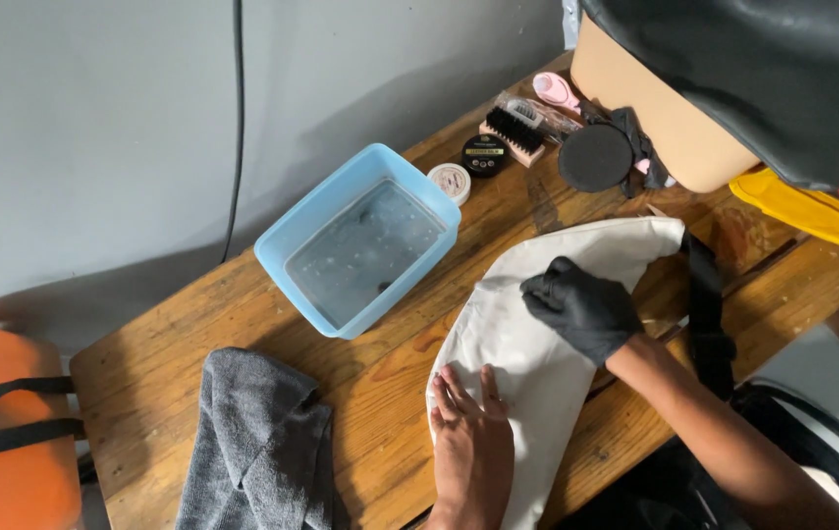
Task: The person repeatedly applies a liquid from a blue container to a white fanny pack using a small brush, then wipes the surface with a gray cloth. The person works on both sides of the bag, dipping the brush into the container multiple times and wiping the treated areas.
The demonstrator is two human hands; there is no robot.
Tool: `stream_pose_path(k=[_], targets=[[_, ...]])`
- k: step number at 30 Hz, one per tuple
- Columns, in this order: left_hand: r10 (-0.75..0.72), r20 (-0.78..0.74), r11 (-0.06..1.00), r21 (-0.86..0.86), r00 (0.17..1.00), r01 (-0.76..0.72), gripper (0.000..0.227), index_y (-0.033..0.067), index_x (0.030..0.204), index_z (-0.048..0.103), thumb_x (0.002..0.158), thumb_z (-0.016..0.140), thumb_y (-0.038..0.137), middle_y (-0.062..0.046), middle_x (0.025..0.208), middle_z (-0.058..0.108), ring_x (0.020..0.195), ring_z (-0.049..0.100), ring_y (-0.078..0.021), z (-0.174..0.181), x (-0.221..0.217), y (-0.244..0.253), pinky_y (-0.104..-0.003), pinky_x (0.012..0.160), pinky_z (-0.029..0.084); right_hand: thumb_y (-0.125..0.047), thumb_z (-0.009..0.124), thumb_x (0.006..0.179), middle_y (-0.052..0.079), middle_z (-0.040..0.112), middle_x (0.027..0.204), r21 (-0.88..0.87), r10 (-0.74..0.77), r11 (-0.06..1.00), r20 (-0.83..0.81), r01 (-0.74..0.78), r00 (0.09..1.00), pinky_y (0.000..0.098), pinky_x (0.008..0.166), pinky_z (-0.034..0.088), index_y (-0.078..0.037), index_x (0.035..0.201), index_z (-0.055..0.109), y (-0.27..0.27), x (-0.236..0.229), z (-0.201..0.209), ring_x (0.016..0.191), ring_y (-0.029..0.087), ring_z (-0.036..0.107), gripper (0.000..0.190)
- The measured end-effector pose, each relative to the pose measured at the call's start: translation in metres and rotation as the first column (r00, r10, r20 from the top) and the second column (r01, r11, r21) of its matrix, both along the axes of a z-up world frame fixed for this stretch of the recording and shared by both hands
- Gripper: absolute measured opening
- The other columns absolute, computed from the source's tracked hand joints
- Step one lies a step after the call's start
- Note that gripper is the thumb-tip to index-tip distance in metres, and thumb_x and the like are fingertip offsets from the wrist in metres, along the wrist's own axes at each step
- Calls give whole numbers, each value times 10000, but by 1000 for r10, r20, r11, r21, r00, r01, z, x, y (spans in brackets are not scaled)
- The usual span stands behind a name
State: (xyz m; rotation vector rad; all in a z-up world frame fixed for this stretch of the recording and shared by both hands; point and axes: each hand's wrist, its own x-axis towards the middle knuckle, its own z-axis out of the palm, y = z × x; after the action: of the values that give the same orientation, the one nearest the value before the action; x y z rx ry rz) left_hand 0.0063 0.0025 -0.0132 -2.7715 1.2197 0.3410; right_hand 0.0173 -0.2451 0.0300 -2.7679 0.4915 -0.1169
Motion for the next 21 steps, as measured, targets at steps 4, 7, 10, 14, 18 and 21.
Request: stream_pose_path(k=[4,7,10,14,18,21], targets=[[8,62,999,-52,998,-4,596,72,1587,313,998,389,119,-496,1486,316,1366,366,-628,1,-3,3,-599,981,495,-419,645,958,46,681,1131,57,-152,987,49,149,987,510,781,561,-251,1071,776,-10,1,-14,953,337,717,241],[31,104,993,-113,994,-19,547,84,1568,366,1033,377,197,-485,1469,355,1355,390,-620,0,0,0,-599,974,501,-416,664,942,39,679,1049,48,-83,996,72,79,994,505,694,579,-243,1036,754,5,1,-2,875,315,726,216],[16,83,998,-66,996,-10,543,91,1584,328,1065,359,245,-488,1477,335,1365,373,-623,-1,-2,1,-598,987,492,-422,701,885,56,681,1080,68,-148,987,82,143,986,479,765,563,-243,1075,766,-31,-3,-16,949,327,709,269],[2,52,999,-50,999,1,595,61,1591,300,1007,399,123,-505,1484,310,1374,343,-641,1,-3,4,-601,999,476,-376,617,980,21,722,1039,186,-117,973,-105,135,988,401,756,598,-210,1088,759,7,-8,28,923,250,733,244],[-6,53,1000,-24,999,7,580,77,1602,275,1040,366,187,-493,1493,304,1378,343,-630,7,-1,3,-598,1008,471,-438,636,945,17,741,1105,197,-164,964,-76,176,983,432,842,548,-249,1064,777,-25,-14,10,1031,278,727,264],[-42,55,999,22,998,41,647,43,1600,252,989,462,53,-521,1475,290,1349,376,-636,10,-3,4,-587,981,512,-270,707,894,115,703,981,91,-114,991,174,99,978,410,801,519,-109,997,773,-36,-14,19,923,315,690,202]])
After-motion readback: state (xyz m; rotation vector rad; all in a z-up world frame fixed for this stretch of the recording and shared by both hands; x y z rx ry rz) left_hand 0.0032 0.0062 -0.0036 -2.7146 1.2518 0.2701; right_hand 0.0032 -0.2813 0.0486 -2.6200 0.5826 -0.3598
